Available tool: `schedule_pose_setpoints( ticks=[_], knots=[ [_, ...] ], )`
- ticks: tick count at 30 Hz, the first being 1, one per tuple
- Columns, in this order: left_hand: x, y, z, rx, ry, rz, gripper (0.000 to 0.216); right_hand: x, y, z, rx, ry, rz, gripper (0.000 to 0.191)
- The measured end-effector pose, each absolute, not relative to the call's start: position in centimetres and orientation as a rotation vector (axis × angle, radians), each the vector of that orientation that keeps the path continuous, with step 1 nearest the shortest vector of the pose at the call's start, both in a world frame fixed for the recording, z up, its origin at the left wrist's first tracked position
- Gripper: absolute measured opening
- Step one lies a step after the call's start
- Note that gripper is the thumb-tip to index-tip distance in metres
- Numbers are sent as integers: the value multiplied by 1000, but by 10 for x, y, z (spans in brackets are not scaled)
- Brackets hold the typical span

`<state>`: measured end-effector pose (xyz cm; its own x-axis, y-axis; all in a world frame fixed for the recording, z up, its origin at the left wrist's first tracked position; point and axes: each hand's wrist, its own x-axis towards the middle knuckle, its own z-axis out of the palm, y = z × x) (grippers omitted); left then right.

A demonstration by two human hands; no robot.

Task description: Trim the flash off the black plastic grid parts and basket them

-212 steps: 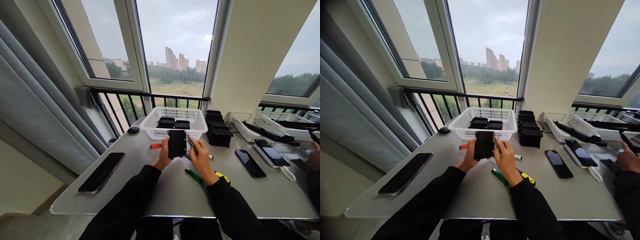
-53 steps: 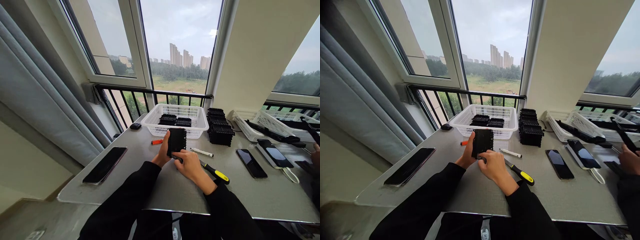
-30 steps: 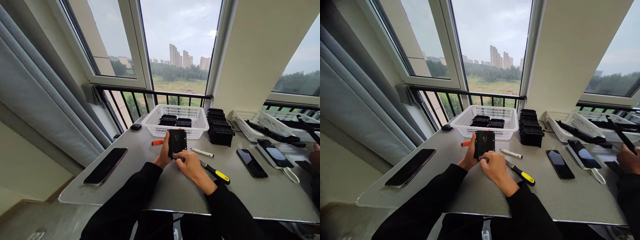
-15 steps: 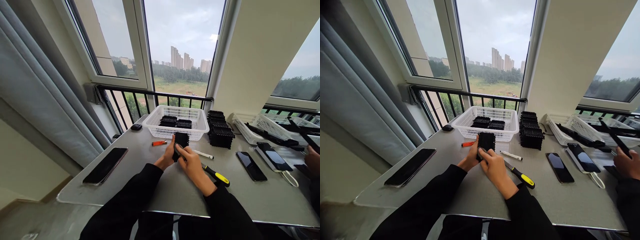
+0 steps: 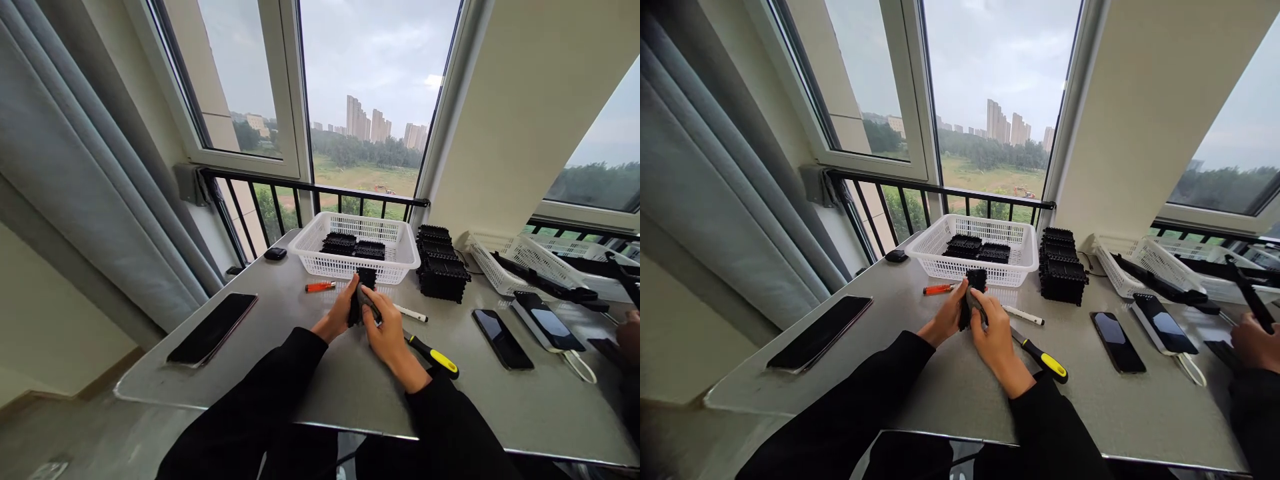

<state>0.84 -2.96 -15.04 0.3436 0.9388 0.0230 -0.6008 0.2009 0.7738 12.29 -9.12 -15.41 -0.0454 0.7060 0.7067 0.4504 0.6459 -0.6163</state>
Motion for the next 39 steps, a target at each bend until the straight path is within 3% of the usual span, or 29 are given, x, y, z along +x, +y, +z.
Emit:
schedule_pose_setpoints(
  ticks=[7,14,30,39],
  knots=[
    [3,-17,-147,886,462,1380,62,132,-81,-163,-1018,-1544,238,38],
    [1,-28,-144,907,576,1260,39,144,-78,-152,-1139,-1419,132,39],
    [2,-27,-139,985,782,1352,42,155,-74,-158,-1277,-1695,20,44],
    [1,-18,-148,833,789,1395,40,159,-81,-160,-1294,-1801,-14,25]
  ],
)
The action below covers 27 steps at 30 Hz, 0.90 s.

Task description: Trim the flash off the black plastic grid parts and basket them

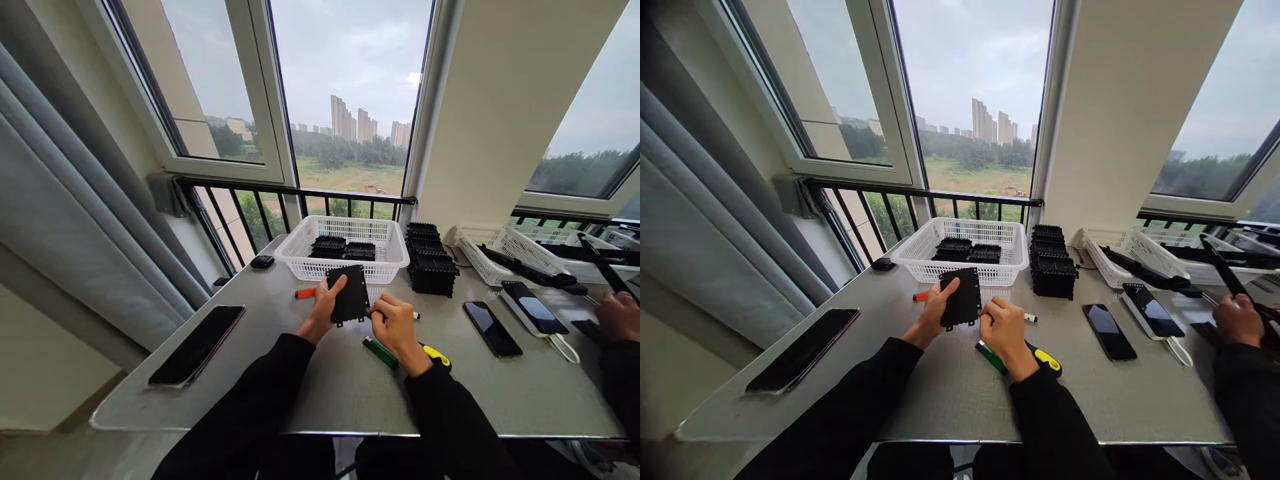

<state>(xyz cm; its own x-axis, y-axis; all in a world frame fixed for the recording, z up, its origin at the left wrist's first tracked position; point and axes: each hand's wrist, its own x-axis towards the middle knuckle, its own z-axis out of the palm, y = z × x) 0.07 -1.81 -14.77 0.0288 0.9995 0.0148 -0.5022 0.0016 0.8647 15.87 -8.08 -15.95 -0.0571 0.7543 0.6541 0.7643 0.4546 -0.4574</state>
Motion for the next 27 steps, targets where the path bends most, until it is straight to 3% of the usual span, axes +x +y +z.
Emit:
schedule_pose_setpoints(
  ticks=[8,15,23,27],
  knots=[
    [4,-22,-147,814,778,1346,39,157,-77,-156,-1193,-1709,127,44],
    [0,-16,-145,715,781,1522,38,160,-79,-167,-1213,-1825,123,28],
    [0,-14,-150,747,785,1483,42,155,-77,-163,-1142,-1691,86,43],
    [2,-17,-151,772,808,1491,43,156,-74,-170,-1189,-1741,122,34]
  ],
)
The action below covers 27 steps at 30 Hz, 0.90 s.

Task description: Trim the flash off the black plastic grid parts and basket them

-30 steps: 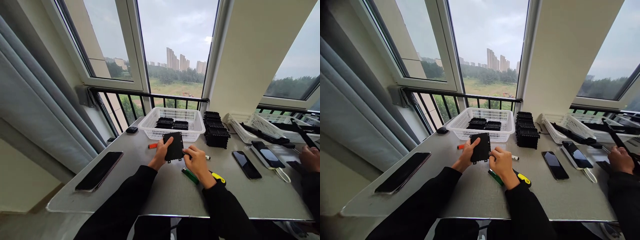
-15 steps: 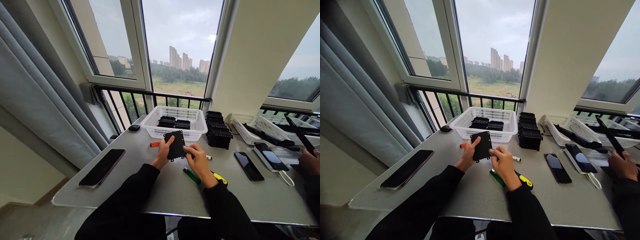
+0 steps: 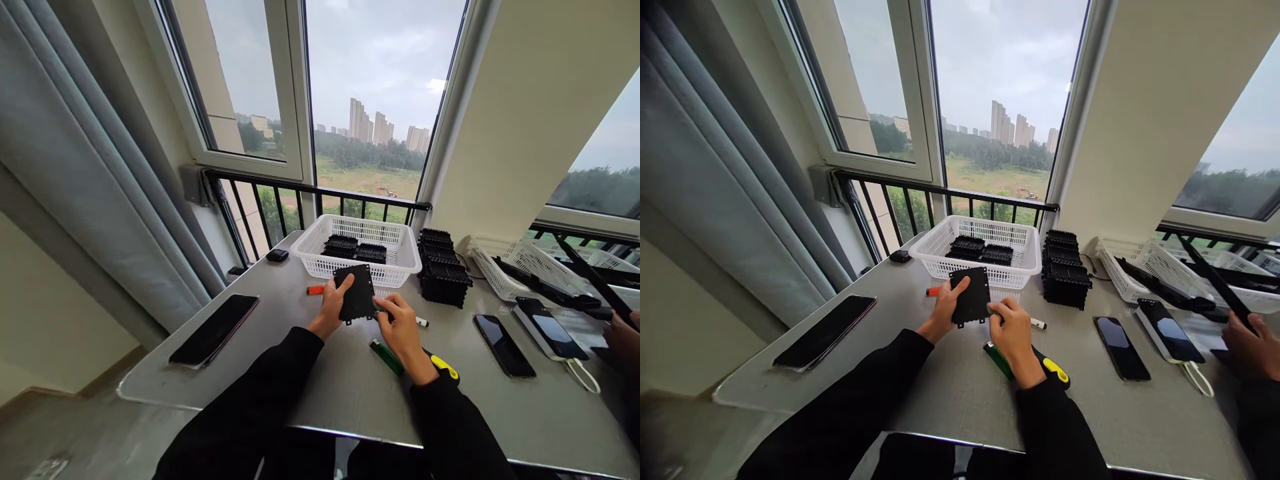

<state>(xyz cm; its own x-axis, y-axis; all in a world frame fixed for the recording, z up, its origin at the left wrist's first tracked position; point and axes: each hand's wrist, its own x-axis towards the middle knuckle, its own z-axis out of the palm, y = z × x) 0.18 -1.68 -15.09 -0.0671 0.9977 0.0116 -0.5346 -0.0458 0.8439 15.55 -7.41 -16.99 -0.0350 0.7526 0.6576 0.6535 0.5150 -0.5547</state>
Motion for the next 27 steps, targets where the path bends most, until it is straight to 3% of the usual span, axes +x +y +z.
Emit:
schedule_pose_setpoints(
  ticks=[9,18,27],
  knots=[
    [8,-25,-152,1180,877,1436,46,158,-77,-152,-1168,-1477,-51,37],
    [10,-22,-160,1516,927,1390,37,157,-72,-156,-1107,-1639,-42,44],
    [5,-15,-153,1104,919,1593,50,149,-80,-159,-1023,-1960,-30,40]
  ],
)
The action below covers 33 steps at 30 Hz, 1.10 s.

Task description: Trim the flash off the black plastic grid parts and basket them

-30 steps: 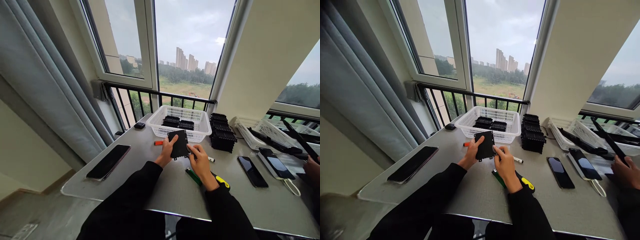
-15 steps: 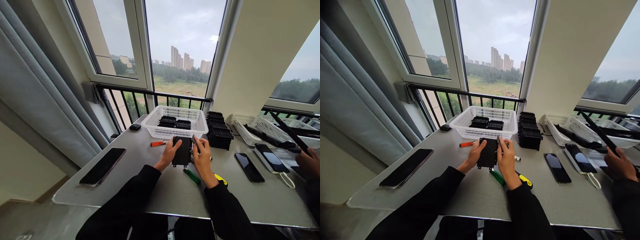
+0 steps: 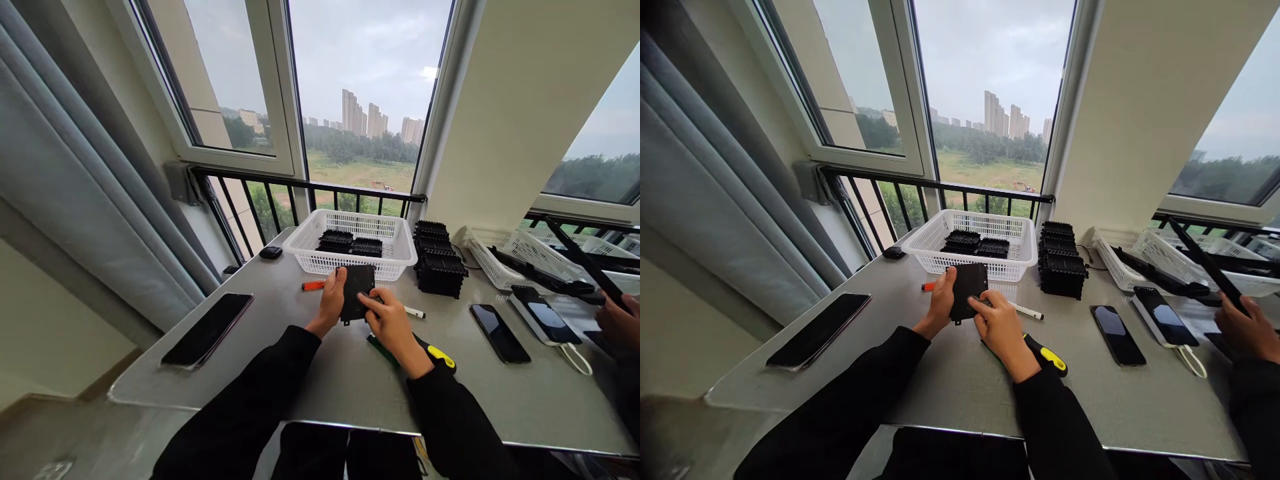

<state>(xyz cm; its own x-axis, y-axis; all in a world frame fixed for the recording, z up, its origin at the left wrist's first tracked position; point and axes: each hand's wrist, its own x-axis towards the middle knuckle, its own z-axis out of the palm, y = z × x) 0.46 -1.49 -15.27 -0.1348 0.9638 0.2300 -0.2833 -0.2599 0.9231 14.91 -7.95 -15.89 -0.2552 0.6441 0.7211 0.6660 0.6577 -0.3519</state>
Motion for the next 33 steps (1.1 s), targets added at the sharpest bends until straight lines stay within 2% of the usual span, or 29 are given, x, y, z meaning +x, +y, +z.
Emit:
schedule_pose_setpoints(
  ticks=[6,13,22,33],
  knots=[
    [-2,-9,-157,976,924,1647,50,147,-81,-171,-934,-1986,-43,26],
    [8,-16,-160,1201,905,1569,42,150,-78,-169,-1063,-1609,-195,50],
    [12,-32,-154,1519,998,1468,39,148,-81,-158,-1103,-1683,-211,55],
    [2,-12,-159,1081,964,1620,46,140,-85,-171,-910,-1945,-115,25]
  ],
)
